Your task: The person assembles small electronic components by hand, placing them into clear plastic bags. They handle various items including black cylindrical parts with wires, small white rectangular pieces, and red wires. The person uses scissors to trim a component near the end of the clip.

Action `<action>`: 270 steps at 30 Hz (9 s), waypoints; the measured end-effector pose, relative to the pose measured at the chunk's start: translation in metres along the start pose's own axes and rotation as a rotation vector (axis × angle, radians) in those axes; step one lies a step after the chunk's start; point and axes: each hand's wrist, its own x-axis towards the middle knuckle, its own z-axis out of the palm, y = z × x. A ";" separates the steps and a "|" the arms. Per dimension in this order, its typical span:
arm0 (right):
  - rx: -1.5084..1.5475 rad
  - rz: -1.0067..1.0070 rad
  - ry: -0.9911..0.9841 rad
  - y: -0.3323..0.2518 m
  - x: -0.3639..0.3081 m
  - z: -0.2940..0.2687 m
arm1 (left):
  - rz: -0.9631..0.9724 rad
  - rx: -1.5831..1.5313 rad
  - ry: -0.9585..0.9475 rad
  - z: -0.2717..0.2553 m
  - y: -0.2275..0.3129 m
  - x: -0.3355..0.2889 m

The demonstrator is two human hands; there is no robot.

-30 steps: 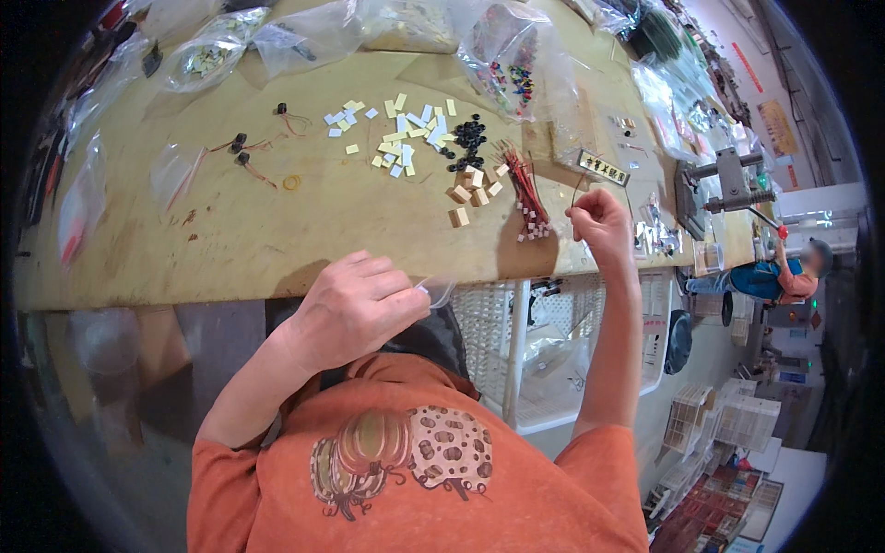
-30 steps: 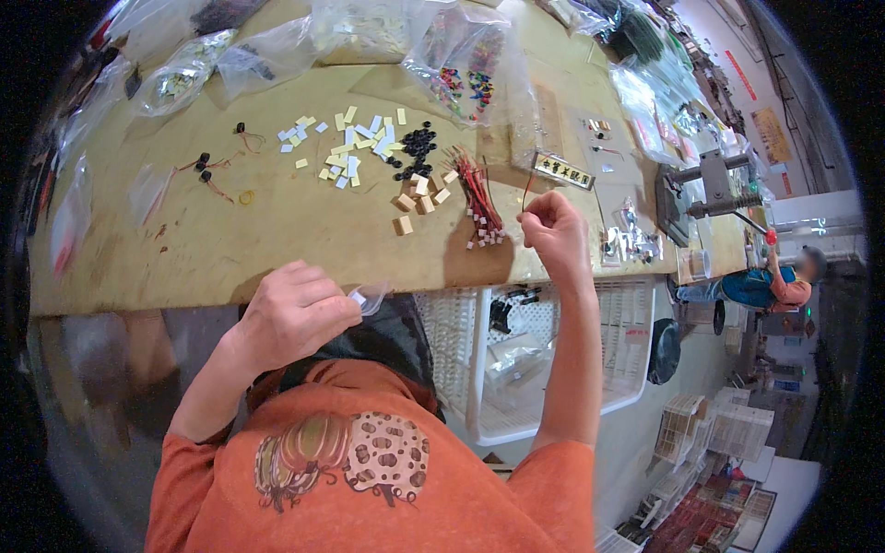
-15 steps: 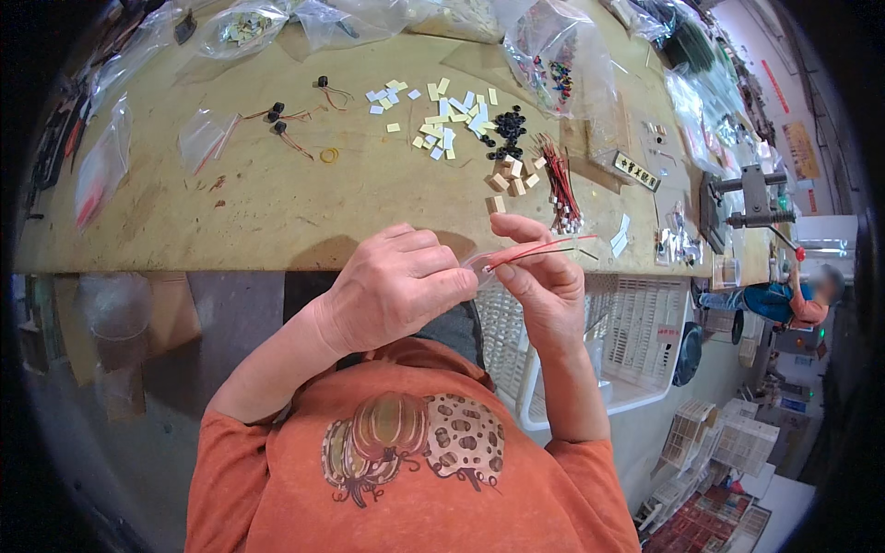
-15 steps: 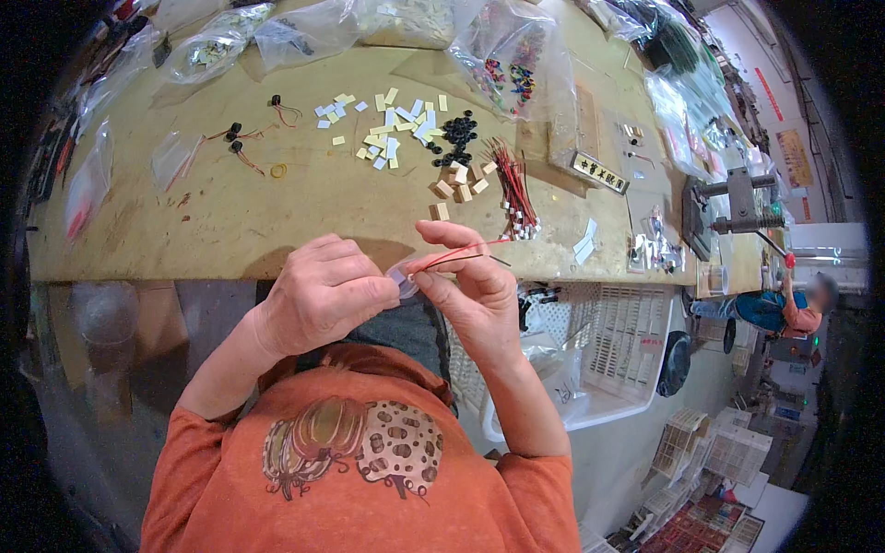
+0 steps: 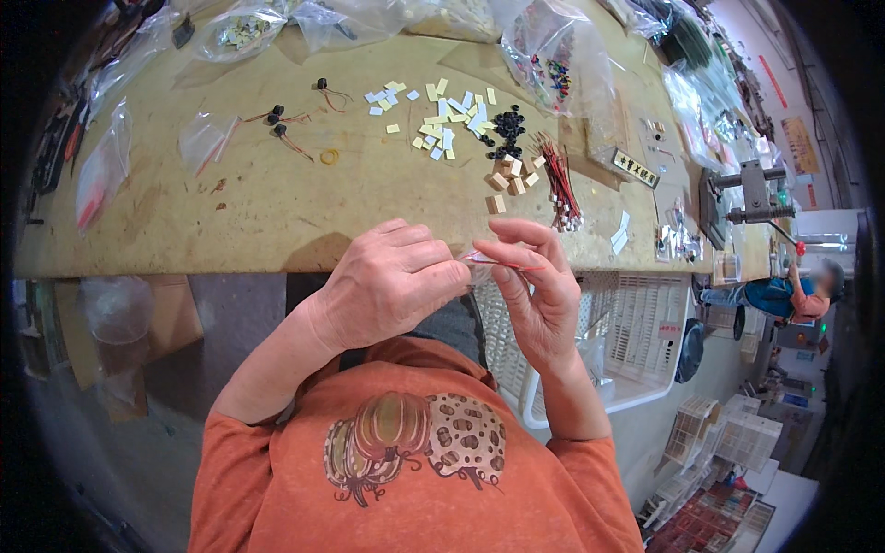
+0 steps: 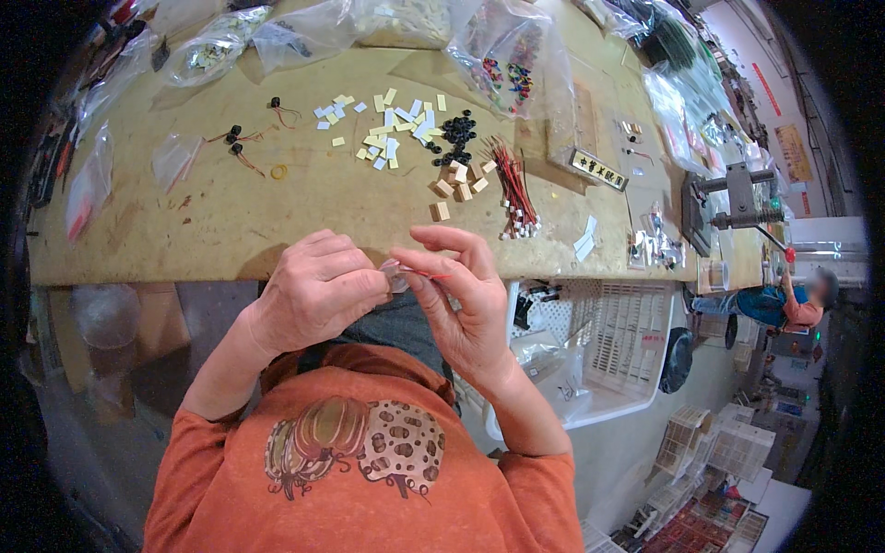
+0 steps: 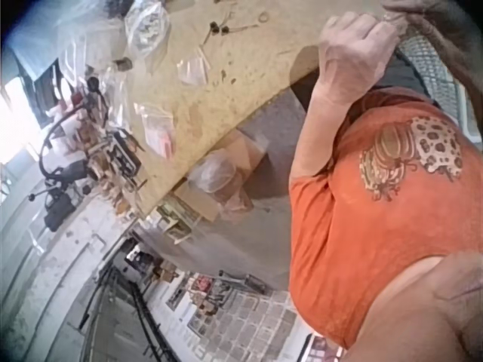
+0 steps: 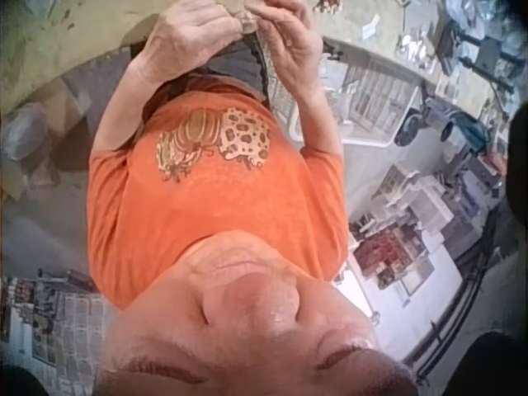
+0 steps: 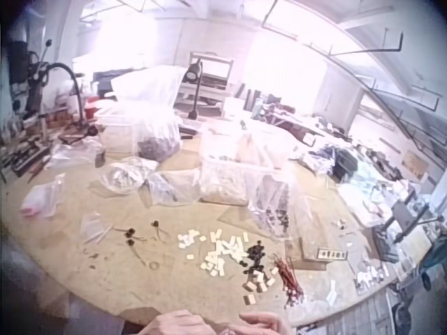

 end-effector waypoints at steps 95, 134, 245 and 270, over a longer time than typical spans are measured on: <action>-0.307 -0.120 -0.198 0.020 -0.020 -0.032 | -0.633 -0.994 0.012 0.033 -0.011 0.045; -0.233 -0.176 -0.146 0.021 -0.021 -0.024 | -0.154 0.100 -0.219 0.046 -0.095 0.101; -0.244 -0.183 -0.176 -0.009 -0.004 0.011 | -0.776 -0.305 0.387 -0.121 -0.176 0.004; -0.084 -0.232 -0.268 -0.023 0.025 0.021 | -0.340 -0.269 0.040 -0.044 -0.006 -0.007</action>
